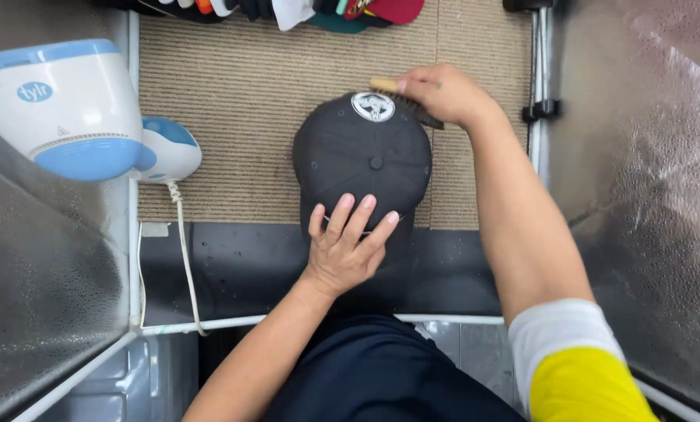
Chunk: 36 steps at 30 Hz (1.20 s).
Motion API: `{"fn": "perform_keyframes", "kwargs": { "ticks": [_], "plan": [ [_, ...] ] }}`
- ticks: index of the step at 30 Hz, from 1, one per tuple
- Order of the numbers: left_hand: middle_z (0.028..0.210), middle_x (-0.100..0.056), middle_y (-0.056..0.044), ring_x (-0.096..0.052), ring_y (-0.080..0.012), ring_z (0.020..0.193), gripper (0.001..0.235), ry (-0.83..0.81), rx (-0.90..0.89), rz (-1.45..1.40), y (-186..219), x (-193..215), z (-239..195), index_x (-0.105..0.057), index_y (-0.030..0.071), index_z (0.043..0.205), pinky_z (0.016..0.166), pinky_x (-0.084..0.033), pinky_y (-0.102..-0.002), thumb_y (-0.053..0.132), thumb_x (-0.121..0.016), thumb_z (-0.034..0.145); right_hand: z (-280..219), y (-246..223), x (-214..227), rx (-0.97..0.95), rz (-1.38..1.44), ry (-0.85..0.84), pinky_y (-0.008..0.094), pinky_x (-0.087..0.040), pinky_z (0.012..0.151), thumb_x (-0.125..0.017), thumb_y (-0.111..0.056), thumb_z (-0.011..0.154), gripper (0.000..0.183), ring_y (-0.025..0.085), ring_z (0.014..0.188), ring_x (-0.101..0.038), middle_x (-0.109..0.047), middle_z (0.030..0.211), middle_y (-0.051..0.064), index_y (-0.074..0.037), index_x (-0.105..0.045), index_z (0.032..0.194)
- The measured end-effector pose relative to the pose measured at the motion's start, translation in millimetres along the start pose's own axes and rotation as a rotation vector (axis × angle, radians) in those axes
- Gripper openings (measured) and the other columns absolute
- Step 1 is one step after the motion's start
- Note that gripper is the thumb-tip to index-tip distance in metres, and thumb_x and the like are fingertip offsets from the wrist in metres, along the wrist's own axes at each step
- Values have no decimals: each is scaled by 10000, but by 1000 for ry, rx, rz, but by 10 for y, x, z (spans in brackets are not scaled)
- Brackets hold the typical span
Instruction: The person cleans a black baseball cap placed on a stand. They use a brush to scrub the cap's surface, then apply steam with a handheld steamer, and finish by brushing the cap again. The person rotates the cap to clean different sections.
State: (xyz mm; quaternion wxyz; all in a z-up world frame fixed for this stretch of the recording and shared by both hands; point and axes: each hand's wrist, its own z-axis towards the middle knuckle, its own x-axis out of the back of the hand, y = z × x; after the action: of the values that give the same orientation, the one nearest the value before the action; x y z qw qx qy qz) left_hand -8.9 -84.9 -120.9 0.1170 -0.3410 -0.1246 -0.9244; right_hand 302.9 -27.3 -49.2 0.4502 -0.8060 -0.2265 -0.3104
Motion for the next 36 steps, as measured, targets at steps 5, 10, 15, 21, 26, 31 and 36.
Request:
{"fn": "perform_keyframes", "kwargs": {
  "ticks": [5,10,15,21,26,31,36],
  "plan": [
    [1468,-556,-68,-425,-309,1432,402,-32,8,-25,56,14,-86,-660,297,1390,1207,-201,-529,290,-538,1007,-1021,-792,-288,620,-330,501,415,-487,800,-578,-362,1070,346,299,1019,-606,-669,1276,114,-178,-659,1351],
    [1520,-534,-58,-364,-312,1500,504,70,62,-57,60,-48,-72,-623,360,1414,1209,-201,-587,282,-585,917,-891,-393,-328,813,-306,593,481,-573,803,-641,-270,1066,255,438,974,-678,-715,1119,224,-79,-760,1185],
    [1502,-531,-82,-412,-309,1445,400,-12,-8,-26,-1,51,-58,-622,277,1438,1191,-233,-547,295,-511,1054,-1256,-956,-302,899,-528,449,355,-516,657,-642,-347,1054,245,277,846,-582,-688,1214,104,-216,-744,1234],
    [992,-592,-43,-558,-291,904,219,82,152,-171,-279,328,652,-747,163,1176,808,-399,-439,217,-641,992,-523,234,-408,0,46,212,373,-412,1022,-434,-392,1005,460,289,1265,-607,-689,1346,82,-143,-702,1285],
    [1334,-533,-163,-500,-402,1237,309,-89,261,-451,-733,13,817,-658,112,1324,1034,-402,-541,234,-602,1045,-1187,105,-822,2,319,716,378,-421,1011,-446,-436,1048,502,245,1192,-589,-643,1282,114,-75,-575,1373],
    [1505,-522,-171,-481,-388,1418,325,-177,383,-593,-745,9,801,-683,78,1339,1234,-354,-545,202,-538,1076,-1543,462,-1384,-102,465,748,356,-376,1112,-432,-411,1059,522,220,1308,-532,-586,1414,129,-47,-528,1421],
    [1481,-533,-211,-523,-398,1372,309,-107,381,-586,-692,-59,742,-694,76,1316,1189,-393,-517,178,-521,1081,-2010,2,-1394,355,-3,917,507,-436,1062,-447,-307,1116,425,391,1202,-523,-550,1303,221,-18,-536,1414]
  ]
}}
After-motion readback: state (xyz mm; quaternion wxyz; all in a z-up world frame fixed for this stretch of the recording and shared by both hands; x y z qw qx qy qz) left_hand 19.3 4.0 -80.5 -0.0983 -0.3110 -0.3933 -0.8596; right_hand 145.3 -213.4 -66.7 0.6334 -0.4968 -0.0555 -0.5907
